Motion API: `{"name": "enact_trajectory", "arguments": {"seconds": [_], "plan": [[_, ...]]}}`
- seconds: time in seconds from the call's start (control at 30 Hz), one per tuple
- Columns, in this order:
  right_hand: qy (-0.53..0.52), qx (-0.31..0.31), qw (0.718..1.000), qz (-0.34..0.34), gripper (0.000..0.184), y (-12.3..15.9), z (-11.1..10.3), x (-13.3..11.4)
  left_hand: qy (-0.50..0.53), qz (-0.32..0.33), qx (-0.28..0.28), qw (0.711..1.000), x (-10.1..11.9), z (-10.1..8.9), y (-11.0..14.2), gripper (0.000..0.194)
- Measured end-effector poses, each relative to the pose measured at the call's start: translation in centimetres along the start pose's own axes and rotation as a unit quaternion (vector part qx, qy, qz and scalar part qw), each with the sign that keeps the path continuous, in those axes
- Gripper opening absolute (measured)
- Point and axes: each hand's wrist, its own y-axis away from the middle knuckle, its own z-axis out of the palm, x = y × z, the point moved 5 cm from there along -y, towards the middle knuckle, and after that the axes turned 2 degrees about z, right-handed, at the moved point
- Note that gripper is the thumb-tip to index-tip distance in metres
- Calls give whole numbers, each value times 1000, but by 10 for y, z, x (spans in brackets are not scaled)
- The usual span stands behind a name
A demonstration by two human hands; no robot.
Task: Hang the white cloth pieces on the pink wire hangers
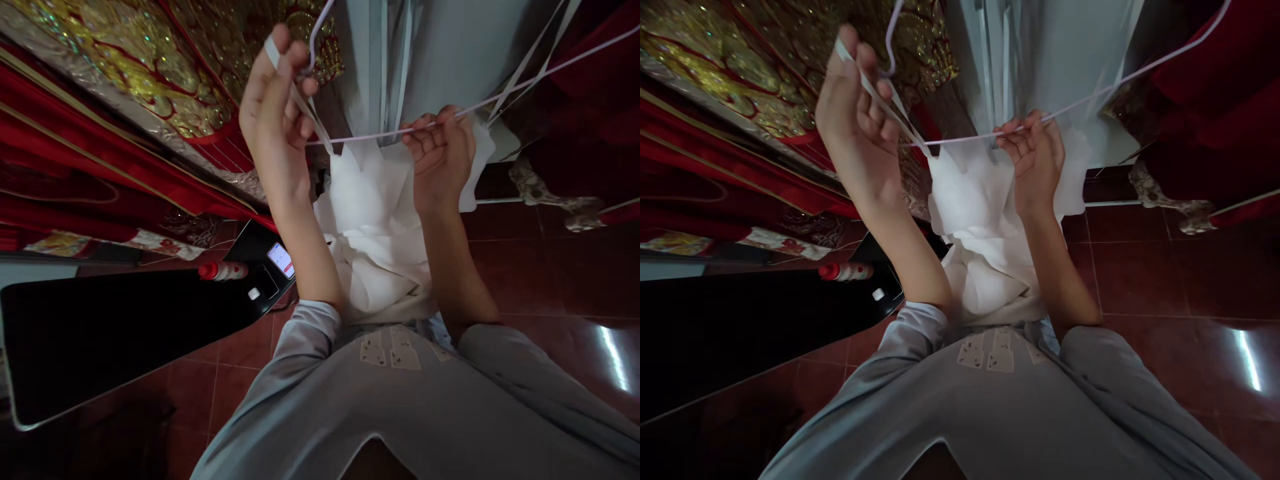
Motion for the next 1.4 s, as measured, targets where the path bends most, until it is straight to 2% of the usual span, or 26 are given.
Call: {"name": "enact_trajectory", "arguments": {"seconds": [0.07, 0.17, 0.27, 0.37, 0.47, 0.57, 0.67, 0.77, 0.93, 1.03, 1.1, 1.17, 1.27, 1.33, 1.4], "plan": [[-7, -1, 1000, 1, 22, 0, -1, 0, 19, -5, 33, 999, 1, -10, -8, 24], [-11, -5, 1000, 1, 22, 1, -1, 0, 0, 23, 99, 995, -3, -37, -8, 22], [1, -6, 1000, 6, 25, 1, -1, 1, -42, 35, 166, 985, -20, -64, 3, 19], [26, -3, 1000, 3, 26, 2, 1, 2, -70, 12, 172, 983, -44, -74, 15, 17], [42, -2, 999, -11, 27, 3, 3, 1, -69, -5, 150, 986, -63, -67, 22, 15], [54, -4, 998, -17, 24, 5, 5, 1, -48, -41, 106, 992, -74, -50, 27, 14], [52, -5, 998, -19, 18, 7, 8, 0, 0, -68, 43, 997, -75, -29, 32, 11], [37, -8, 999, -18, 14, 8, 9, -1, 35, -56, 7, 998, -70, -15, 36, 14], [57, -9, 998, 8, 21, 7, 10, -6, 71, -41, -11, 997, -66, -7, 37, 29], [97, -8, 995, 32, 25, 6, 6, -11, 64, -32, 2, 997, -66, -5, 37, 31], [124, 25, 992, 15, 22, 5, -4, -18, 66, -13, 9, 998, -62, -4, 38, 29], [146, 88, 985, -34, 14, 5, -21, -30, 72, -4, 6, 997, -59, -1, 39, 26], [170, 195, 957, -134, 4, 4, -49, -54, 56, -19, 27, 998, -55, 1, 41, 27], [201, 229, 935, -180, 12, 1, -59, -69, 45, -30, 48, 997, -54, 1, 42, 30], [204, 225, 942, -145, 21, -7, -59, -75, 40, -27, 55, 997, -53, 2, 43, 31]]}}
